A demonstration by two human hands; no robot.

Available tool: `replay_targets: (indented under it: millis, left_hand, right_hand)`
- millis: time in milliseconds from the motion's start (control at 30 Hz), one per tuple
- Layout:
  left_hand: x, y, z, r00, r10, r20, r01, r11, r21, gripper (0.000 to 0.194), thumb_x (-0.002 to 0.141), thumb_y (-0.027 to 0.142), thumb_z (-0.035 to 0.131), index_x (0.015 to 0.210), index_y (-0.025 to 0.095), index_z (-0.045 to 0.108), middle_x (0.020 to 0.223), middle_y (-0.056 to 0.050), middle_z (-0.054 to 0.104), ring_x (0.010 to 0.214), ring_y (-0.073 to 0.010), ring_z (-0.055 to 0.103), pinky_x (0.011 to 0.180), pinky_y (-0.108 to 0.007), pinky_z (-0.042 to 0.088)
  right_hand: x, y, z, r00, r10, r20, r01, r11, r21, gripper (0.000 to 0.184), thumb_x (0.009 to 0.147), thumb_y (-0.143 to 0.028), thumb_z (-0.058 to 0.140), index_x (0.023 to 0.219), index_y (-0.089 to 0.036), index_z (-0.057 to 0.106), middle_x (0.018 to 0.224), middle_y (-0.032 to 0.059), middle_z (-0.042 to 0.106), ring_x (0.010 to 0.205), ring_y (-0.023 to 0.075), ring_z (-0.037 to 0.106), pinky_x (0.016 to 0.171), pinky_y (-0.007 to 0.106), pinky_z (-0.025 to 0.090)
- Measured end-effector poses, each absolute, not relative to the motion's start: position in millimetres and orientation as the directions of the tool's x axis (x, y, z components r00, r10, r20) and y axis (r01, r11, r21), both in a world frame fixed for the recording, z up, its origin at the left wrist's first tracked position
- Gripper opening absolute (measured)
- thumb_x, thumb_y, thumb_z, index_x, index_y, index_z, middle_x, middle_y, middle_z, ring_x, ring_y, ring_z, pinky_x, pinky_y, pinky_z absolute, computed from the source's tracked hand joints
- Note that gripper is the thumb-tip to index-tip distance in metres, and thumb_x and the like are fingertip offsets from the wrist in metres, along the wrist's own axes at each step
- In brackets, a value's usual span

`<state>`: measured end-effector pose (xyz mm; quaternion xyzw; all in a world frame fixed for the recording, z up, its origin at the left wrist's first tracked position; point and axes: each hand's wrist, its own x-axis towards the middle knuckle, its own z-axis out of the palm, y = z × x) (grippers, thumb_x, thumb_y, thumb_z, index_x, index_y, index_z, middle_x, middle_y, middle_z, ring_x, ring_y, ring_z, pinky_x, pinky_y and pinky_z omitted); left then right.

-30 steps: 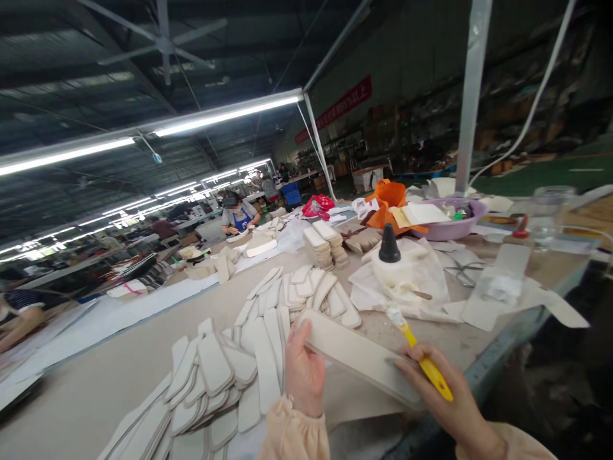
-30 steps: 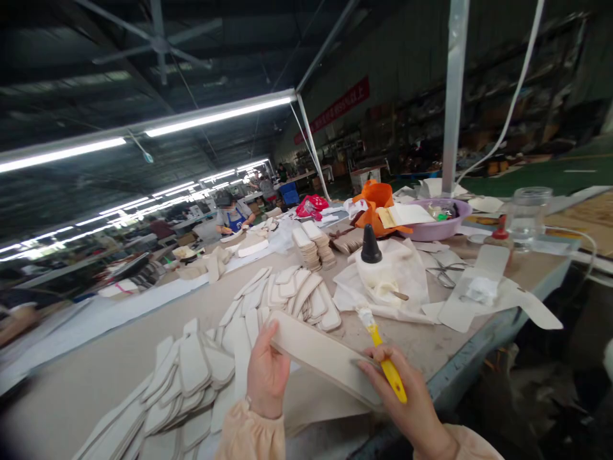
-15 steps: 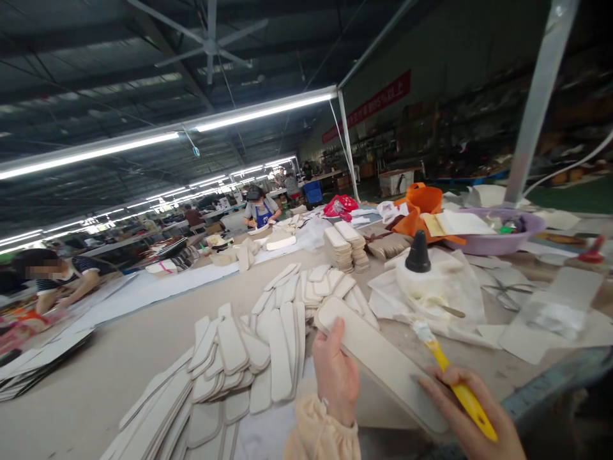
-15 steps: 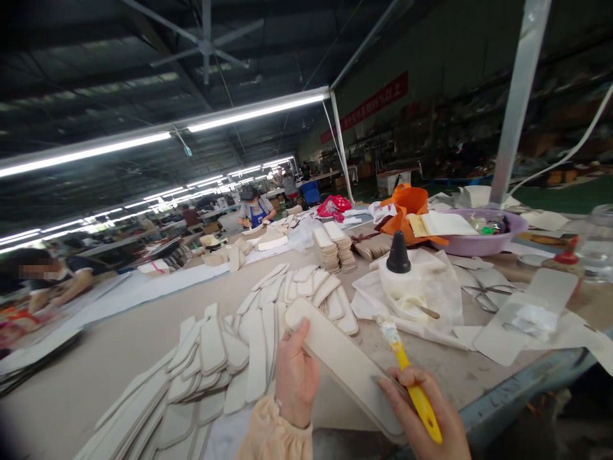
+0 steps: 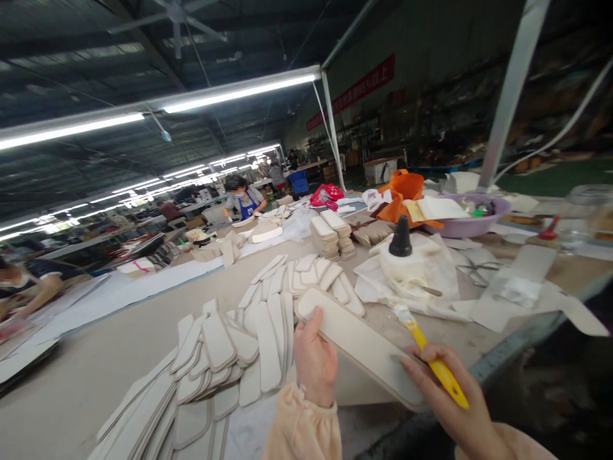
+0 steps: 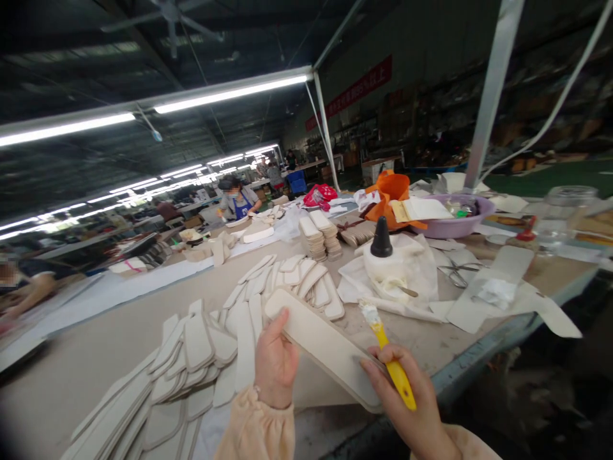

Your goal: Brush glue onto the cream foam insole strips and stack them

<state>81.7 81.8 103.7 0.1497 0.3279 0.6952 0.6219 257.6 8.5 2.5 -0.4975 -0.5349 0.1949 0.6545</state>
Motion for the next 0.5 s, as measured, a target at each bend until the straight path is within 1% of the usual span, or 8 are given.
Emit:
replay_targets:
  millis: [67,100,133,200,267,333,400,500]
  left_hand:
    - [74.9,85.2,105.7,-0.229,0.945,-0.233,-0.766,-0.027,0.643,0.021,0.082,0.008,0.059,0.100,0.014,0.068,0.083,-0.004,0.075,0.078,-0.0129,0.071,0.076,-0.023,0.057]
    - [71.5,87.4,106.2,-0.242,0.941,-0.238,-0.764,-0.033,0.645,0.022,0.084,0.008,0.056,0.101,0.015,0.067,0.084,-0.003,0.076,0.079,-0.0127,0.071,0.077,-0.023,0.057]
    - [68.6,89.5,106.3,-0.241,0.939,-0.244,-0.763,-0.028,0.646,0.024,0.086,0.008,0.054,0.104,0.015,0.067,0.085,-0.003,0.076,0.081,-0.0127,0.071,0.079,-0.023,0.057]
    - [64.4,92.5,105.0,-0.234,0.938,-0.255,-0.759,-0.013,0.651,0.027,0.088,0.008,0.050,0.108,0.016,0.066,0.089,-0.004,0.076,0.086,-0.0131,0.071,0.083,-0.024,0.056]
    - [62.6,92.8,102.4,-0.236,0.931,-0.277,-0.756,0.003,0.654,0.029,0.089,0.009,0.049,0.111,0.017,0.065,0.092,-0.004,0.076,0.090,-0.0135,0.070,0.087,-0.026,0.055]
    - [62.6,91.4,99.4,-0.253,0.920,-0.298,-0.756,0.004,0.655,0.029,0.089,0.010,0.049,0.113,0.018,0.065,0.094,-0.003,0.075,0.092,-0.0136,0.069,0.089,-0.027,0.055]
    - [63.7,90.1,96.6,-0.254,0.921,-0.296,-0.759,0.000,0.651,0.030,0.089,0.011,0.050,0.113,0.019,0.064,0.097,-0.002,0.075,0.094,-0.0138,0.069,0.092,-0.029,0.053]
    - [66.4,89.5,93.0,-0.190,0.937,-0.293,-0.780,0.037,0.625,0.030,0.090,0.013,0.048,0.115,0.018,0.064,0.099,-0.004,0.075,0.098,-0.0160,0.068,0.094,-0.032,0.052]
  right_hand:
    - [256.0,6.4,8.3,0.345,0.787,0.512,0.268,0.440,-0.857,0.022,0.083,-0.025,0.067,0.089,-0.024,0.046,0.085,0.0000,0.053,0.097,0.0196,0.062,0.080,0.024,0.050]
    - [255.0,6.1,10.9,0.351,0.782,0.515,0.263,0.446,-0.856,0.022,0.083,-0.025,0.067,0.089,-0.024,0.045,0.082,-0.0009,0.051,0.093,0.0188,0.061,0.078,0.024,0.049]
    - [254.0,6.2,12.9,0.353,0.782,0.514,0.255,0.448,-0.857,0.024,0.082,-0.026,0.068,0.089,-0.024,0.045,0.081,-0.0018,0.049,0.084,0.0167,0.061,0.073,0.024,0.049]
    - [251.7,7.1,15.1,0.358,0.798,0.486,0.236,0.426,-0.873,0.028,0.081,-0.027,0.070,0.090,-0.024,0.043,0.077,-0.0039,0.046,0.066,0.0120,0.053,0.061,0.022,0.045]
    - [248.7,8.3,15.2,0.365,0.824,0.434,0.215,0.380,-0.900,0.031,0.080,-0.028,0.071,0.090,-0.025,0.042,0.071,-0.0060,0.043,0.056,0.0098,0.044,0.052,0.021,0.039]
    - [245.6,9.6,13.9,0.384,0.834,0.395,0.197,0.344,-0.918,0.030,0.081,-0.029,0.070,0.089,-0.025,0.042,0.067,-0.0071,0.040,0.054,0.0097,0.040,0.051,0.021,0.036]
    - [243.3,11.0,12.2,0.412,0.832,0.371,0.180,0.325,-0.929,0.029,0.082,-0.031,0.068,0.087,-0.024,0.041,0.067,-0.0072,0.040,0.054,0.0098,0.040,0.051,0.021,0.036]
    - [242.7,12.6,9.7,0.428,0.833,0.350,0.185,0.298,-0.936,0.028,0.083,-0.032,0.067,0.085,-0.024,0.040,0.066,-0.0072,0.040,0.054,0.0099,0.040,0.050,0.021,0.035]
